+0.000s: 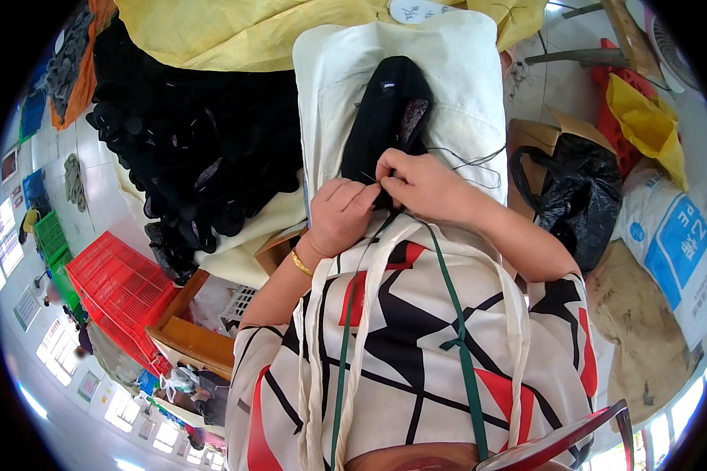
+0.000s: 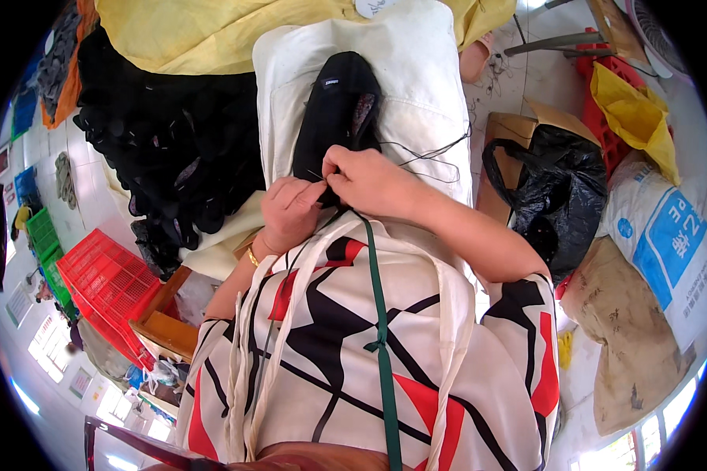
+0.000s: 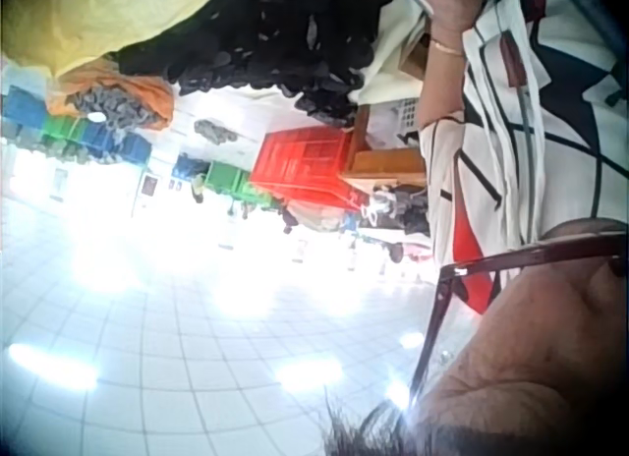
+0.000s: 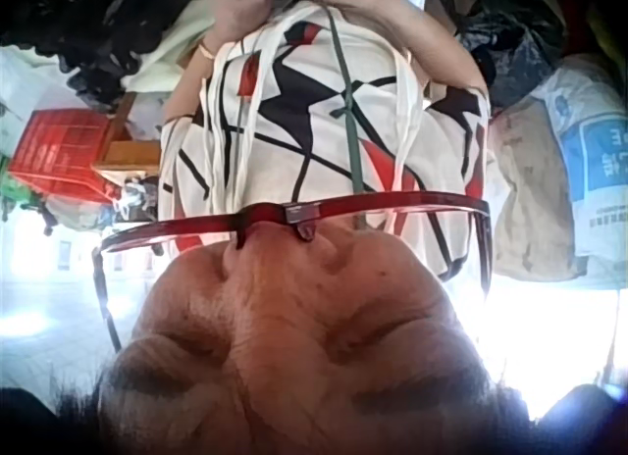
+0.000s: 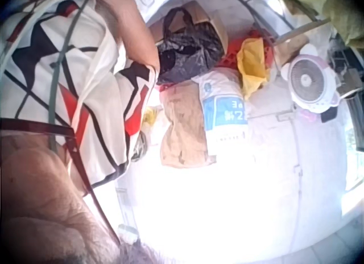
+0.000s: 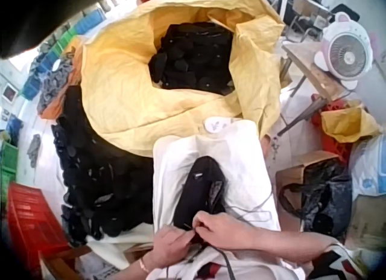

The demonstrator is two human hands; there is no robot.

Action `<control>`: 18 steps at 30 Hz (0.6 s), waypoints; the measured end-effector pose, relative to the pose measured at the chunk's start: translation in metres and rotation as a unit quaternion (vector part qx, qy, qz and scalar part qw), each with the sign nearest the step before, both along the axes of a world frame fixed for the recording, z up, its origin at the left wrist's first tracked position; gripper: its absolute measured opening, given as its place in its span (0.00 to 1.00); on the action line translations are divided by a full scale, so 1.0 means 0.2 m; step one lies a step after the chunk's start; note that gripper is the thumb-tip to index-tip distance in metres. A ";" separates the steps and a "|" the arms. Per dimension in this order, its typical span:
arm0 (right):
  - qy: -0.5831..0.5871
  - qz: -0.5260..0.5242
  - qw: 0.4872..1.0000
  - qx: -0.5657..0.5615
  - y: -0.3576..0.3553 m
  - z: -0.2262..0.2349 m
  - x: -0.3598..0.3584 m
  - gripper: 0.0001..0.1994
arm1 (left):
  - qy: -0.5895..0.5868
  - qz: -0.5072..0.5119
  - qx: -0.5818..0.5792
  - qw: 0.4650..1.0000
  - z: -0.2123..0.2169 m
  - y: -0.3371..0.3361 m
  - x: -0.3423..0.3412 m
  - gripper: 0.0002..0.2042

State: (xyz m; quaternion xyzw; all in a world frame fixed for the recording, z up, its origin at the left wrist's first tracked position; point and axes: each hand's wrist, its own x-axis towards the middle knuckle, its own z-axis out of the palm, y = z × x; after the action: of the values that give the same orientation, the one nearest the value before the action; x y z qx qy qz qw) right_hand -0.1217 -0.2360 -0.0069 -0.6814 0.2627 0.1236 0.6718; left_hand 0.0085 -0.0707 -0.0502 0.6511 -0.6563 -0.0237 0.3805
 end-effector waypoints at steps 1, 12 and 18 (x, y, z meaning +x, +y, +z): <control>-0.051 0.001 0.996 -0.068 -0.02 -0.02 0.00 0.06 | -0.013 -0.009 -0.010 1.000 0.00 0.00 0.00 0.17; -0.170 -0.019 0.943 -0.284 0.08 -0.07 0.14 0.03 | -0.008 -0.045 0.022 0.999 0.00 0.00 0.03 0.17; -0.093 -0.139 0.986 0.014 -0.08 -0.02 0.18 0.10 | 0.047 -0.028 0.034 0.998 -0.01 -0.02 0.03 0.21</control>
State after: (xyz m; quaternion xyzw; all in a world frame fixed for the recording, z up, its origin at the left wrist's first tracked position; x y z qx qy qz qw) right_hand -0.0866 -0.2528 -0.0105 -0.6373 0.2897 -0.0312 0.7134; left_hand 0.0142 -0.0737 -0.0526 0.6430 -0.6546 -0.0873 0.3879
